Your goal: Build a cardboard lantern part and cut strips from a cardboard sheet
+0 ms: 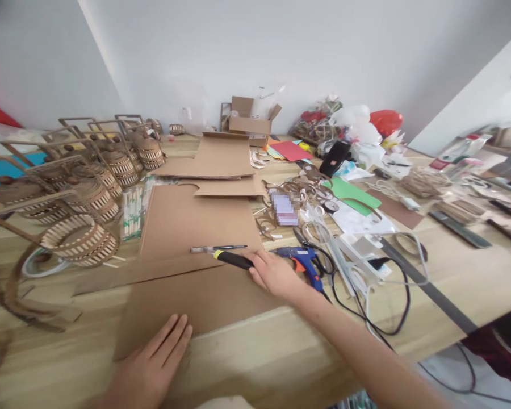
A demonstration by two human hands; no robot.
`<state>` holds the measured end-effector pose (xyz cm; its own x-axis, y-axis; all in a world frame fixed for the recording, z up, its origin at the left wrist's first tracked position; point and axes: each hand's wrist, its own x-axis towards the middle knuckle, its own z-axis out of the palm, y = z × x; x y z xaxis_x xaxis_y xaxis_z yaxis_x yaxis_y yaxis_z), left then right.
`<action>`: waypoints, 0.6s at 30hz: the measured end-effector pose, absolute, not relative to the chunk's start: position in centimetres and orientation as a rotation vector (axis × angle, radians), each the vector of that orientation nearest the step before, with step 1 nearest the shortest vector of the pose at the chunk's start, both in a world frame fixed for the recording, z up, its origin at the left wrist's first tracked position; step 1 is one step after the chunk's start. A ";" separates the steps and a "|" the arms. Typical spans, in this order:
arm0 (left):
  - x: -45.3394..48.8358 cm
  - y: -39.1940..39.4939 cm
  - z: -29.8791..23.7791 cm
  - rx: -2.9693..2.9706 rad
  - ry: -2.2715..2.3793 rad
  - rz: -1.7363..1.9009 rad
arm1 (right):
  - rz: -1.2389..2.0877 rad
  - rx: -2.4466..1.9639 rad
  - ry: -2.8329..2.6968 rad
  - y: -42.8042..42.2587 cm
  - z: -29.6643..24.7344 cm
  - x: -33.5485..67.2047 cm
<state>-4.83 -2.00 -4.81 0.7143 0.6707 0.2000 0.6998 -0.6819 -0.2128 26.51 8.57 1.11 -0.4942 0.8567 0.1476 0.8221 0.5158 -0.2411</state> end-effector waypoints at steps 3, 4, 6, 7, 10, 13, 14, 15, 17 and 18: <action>-5.0 -2.0 -5.4 -2.628 -1.123 -0.206 | 0.881 -1.521 -1.799 5.2 1.3 25.8; -4.9 -2.0 -5.5 -2.621 -1.122 -0.217 | 1.190 -1.502 -1.569 4.0 1.3 25.5; -4.8 -2.1 -5.5 -2.611 -1.113 -0.220 | 1.524 -1.373 -1.153 2.0 1.5 25.0; -4.7 -2.1 -5.5 -2.607 -1.108 -0.214 | 1.621 -1.298 -1.012 1.1 1.5 24.8; -4.4 -2.1 -4.8 -2.599 -1.101 -0.180 | 1.752 -1.128 -0.822 -0.8 1.5 24.5; -4.1 -2.1 -3.9 -2.610 -1.115 -0.149 | 1.777 -1.090 -0.788 -1.9 1.1 24.4; -4.0 -2.2 -3.6 -2.619 -1.121 -0.133 | 1.767 -1.109 -0.768 -2.2 0.9 24.4; -4.0 -2.2 -3.5 -2.628 -1.123 -0.111 | 1.751 -1.143 -0.736 -2.5 0.8 24.5; -3.9 -2.3 -3.5 -2.639 -1.108 -0.070 | 1.702 -1.248 -0.670 -3.0 0.6 24.7; -3.9 -2.4 -3.6 -2.641 -1.106 -0.052 | 1.662 -1.314 -0.648 -3.1 0.5 25.0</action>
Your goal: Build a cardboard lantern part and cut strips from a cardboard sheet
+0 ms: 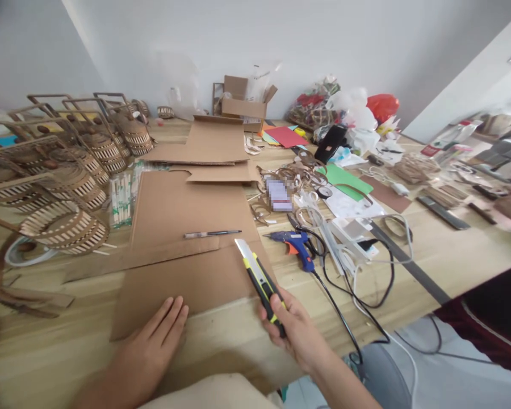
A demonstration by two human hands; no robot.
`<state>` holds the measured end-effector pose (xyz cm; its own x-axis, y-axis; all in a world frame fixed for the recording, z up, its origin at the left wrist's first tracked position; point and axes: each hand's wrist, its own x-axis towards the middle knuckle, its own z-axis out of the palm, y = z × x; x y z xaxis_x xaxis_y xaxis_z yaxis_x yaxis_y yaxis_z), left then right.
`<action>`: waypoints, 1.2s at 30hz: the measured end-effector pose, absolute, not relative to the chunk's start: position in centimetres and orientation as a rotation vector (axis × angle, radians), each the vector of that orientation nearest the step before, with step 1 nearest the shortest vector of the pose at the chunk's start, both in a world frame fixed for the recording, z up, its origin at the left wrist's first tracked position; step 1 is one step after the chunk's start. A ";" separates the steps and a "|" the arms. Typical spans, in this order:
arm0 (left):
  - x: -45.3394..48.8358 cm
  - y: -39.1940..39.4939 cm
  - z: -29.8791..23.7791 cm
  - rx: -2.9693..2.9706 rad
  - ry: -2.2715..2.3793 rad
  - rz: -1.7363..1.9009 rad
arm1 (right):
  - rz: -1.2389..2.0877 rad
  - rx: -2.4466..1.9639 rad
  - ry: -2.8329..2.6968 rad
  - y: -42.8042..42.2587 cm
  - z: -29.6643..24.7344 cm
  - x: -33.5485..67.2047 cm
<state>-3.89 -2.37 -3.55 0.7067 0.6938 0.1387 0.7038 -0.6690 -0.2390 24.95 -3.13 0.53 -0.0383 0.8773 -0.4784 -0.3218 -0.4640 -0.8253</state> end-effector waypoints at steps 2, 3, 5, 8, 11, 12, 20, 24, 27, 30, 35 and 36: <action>-3.9 -2.4 -3.7 -2.636 -1.129 -0.041 | 1.585 -1.441 -0.622 -3.4 0.5 25.6; -3.9 -2.4 -3.7 -2.637 -1.133 -0.035 | 1.558 -1.499 -0.616 -3.6 0.6 26.1; -4.1 -2.2 -3.5 -2.653 -1.094 -0.014 | 1.529 -1.597 -0.614 -3.9 0.8 27.3; -4.7 -2.0 -2.8 -2.669 -1.022 0.021 | 1.448 -1.713 -0.632 -4.6 1.2 29.7; -5.7 -2.0 -2.3 -2.643 -1.082 0.026 | 1.304 -1.799 -0.668 -5.7 1.3 32.5; -6.1 -2.0 -2.2 -2.636 -1.087 0.014 | 1.281 -1.838 -0.685 -6.2 1.3 33.3; -8.8 -1.5 -1.6 -2.630 -0.908 -0.134 | 1.049 -2.032 -1.361 -7.1 1.5 34.8; -8.8 -1.7 -2.1 -2.661 -0.938 -0.104 | 0.612 -2.013 -1.859 -6.4 1.0 35.0; -8.3 -2.0 -2.4 -2.659 -1.006 -0.109 | 0.401 -1.966 -2.067 -5.8 0.5 35.1; -7.0 -1.6 -1.8 -2.606 -0.965 -0.152 | 0.315 -1.894 -2.200 -5.2 0.1 35.1; -4.5 0.5 0.9 -2.584 -0.850 0.031 | 0.285 -1.856 -2.316 -4.7 -0.2 35.9; -4.1 1.0 1.3 -2.589 -0.830 0.060 | 0.289 -1.849 -2.333 -4.7 -0.2 36.0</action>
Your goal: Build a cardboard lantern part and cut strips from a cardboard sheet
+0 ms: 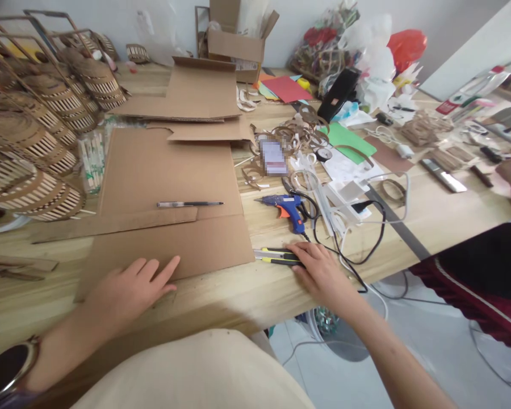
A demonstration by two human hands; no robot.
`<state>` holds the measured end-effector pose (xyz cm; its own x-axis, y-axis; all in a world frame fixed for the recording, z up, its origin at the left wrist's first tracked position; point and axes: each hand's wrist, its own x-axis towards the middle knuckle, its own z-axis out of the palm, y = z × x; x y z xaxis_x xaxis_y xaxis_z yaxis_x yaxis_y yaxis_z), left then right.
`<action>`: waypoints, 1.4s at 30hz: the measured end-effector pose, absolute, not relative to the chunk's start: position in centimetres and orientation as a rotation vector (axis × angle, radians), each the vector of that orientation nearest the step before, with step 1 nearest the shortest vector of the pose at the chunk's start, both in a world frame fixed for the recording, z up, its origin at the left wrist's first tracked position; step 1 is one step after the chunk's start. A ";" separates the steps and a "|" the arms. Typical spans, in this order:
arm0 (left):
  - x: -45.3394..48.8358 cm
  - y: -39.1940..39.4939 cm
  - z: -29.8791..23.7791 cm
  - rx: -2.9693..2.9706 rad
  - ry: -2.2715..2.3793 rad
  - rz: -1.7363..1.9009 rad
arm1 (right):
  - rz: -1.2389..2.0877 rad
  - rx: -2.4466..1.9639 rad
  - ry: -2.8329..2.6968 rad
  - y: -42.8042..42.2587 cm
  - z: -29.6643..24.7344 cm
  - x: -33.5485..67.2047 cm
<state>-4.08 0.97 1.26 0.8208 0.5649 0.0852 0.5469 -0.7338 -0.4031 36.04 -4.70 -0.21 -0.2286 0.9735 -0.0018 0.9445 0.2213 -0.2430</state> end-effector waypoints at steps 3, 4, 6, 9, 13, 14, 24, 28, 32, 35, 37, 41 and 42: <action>-3.2 2.3 1.8 -2.625 -0.801 0.098 | 0.295 -1.815 -2.384 -4.7 -0.2 36.4; -3.0 2.7 1.7 -2.651 -0.798 0.105 | 0.287 -1.801 -2.400 -4.6 -0.1 36.4; -2.8 3.6 1.1 -2.726 -0.765 0.068 | 0.259 -1.762 -2.430 -4.6 -0.1 36.4; -2.6 5.0 -0.4 -2.864 -0.656 -0.120 | 0.230 -1.701 -2.474 -4.4 0.1 36.2; -2.7 6.0 -2.2 -3.018 -0.583 -0.218 | 0.235 -1.675 -2.521 -4.2 0.0 35.5; -2.7 6.1 -2.5 -3.041 -0.590 -0.209 | 0.237 -1.672 -2.522 -4.2 -0.2 35.2; -1.6 6.8 -2.8 -3.110 -0.743 -0.092 | 0.220 -1.750 -2.468 -2.5 -0.3 34.3; -1.0 7.1 -2.9 -3.104 -0.776 -0.107 | 0.275 -1.777 -2.414 -2.1 -0.1 34.5; -1.0 7.0 -2.8 -3.104 -0.768 -0.119 | 0.294 -1.768 -2.387 -2.7 -0.2 34.5; -0.9 7.0 -2.7 -3.112 -0.769 -0.116 | 0.278 -1.777 -2.364 -3.2 -0.5 34.3; -0.8 7.0 -2.8 -3.118 -0.775 -0.117 | 0.253 -1.794 -2.329 -3.3 -0.7 34.1; -0.6 7.1 -3.0 -3.113 -0.801 -0.128 | 0.233 -1.805 -2.264 -3.4 -1.1 33.8; -0.5 7.1 -3.0 -3.110 -0.807 -0.127 | 0.238 -1.806 -2.255 -3.4 -1.2 33.7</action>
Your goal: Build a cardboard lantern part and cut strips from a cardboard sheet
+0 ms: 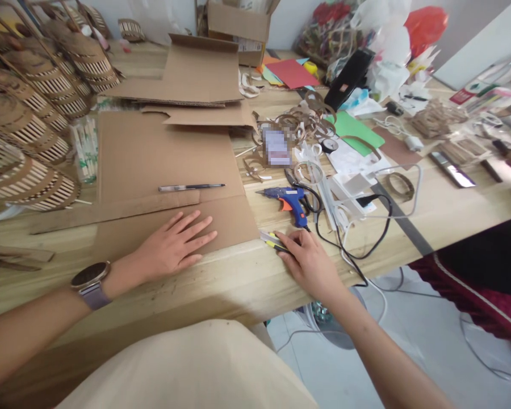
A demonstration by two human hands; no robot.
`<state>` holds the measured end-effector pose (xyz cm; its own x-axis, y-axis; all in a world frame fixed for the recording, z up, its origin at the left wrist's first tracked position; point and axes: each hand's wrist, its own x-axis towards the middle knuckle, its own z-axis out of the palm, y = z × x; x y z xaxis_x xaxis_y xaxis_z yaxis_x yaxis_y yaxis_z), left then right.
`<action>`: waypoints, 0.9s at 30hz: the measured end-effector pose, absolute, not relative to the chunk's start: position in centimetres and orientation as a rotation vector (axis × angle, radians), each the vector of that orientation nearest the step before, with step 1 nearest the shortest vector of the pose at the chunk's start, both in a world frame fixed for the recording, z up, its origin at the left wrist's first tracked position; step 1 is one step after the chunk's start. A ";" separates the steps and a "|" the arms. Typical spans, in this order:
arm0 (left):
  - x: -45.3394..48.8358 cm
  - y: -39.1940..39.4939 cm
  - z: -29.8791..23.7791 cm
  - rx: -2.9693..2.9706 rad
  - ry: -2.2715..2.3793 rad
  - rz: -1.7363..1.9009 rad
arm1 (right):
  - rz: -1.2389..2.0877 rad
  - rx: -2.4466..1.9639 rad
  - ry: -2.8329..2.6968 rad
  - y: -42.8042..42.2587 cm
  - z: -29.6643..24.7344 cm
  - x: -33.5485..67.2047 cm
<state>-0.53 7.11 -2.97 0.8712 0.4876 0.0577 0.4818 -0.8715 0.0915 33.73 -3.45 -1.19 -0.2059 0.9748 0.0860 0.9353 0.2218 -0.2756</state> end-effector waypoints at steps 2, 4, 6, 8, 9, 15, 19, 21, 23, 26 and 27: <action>-0.5 7.1 -3.0 2.965 0.776 0.116 | 0.246 -1.819 -2.237 -3.8 -1.2 33.5; -0.6 7.1 -2.9 2.962 0.780 0.107 | 0.242 -1.835 -2.220 -4.2 -1.2 33.3; -0.5 7.0 -2.9 2.959 0.781 0.102 | 0.233 -1.852 -2.203 -4.6 -1.2 33.0; -0.3 6.9 -2.9 2.952 0.786 0.106 | 0.229 -1.864 -2.180 -4.7 -1.3 32.9; 0.0 6.9 -2.9 2.946 0.791 0.114 | 0.223 -1.872 -2.163 -4.6 -1.4 32.9; 0.9 8.4 -2.6 2.893 0.785 0.150 | 0.155 -1.905 -2.115 -3.2 -1.7 33.5; 0.2 10.6 -2.0 2.881 0.569 0.096 | 0.166 -1.903 -2.140 -2.8 -1.5 33.8; -0.1 11.1 -1.9 2.890 0.546 0.118 | 0.167 -1.905 -2.139 -3.0 -1.5 33.8; -0.1 11.2 -1.9 2.896 0.572 0.151 | 0.164 -1.909 -2.127 -3.3 -1.5 33.7; 0.1 10.8 -2.0 2.899 0.587 0.170 | 0.159 -1.925 -2.105 -3.7 -1.8 33.5; 0.1 10.7 -2.0 2.900 0.583 0.173 | 0.152 -1.931 -2.103 -3.7 -1.8 33.4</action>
<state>0.11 10.71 -1.98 0.9165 0.3923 0.0782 0.3716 -0.9073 0.1966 33.41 -3.72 -1.83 -0.0663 0.9887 0.1347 0.9590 0.1004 -0.2649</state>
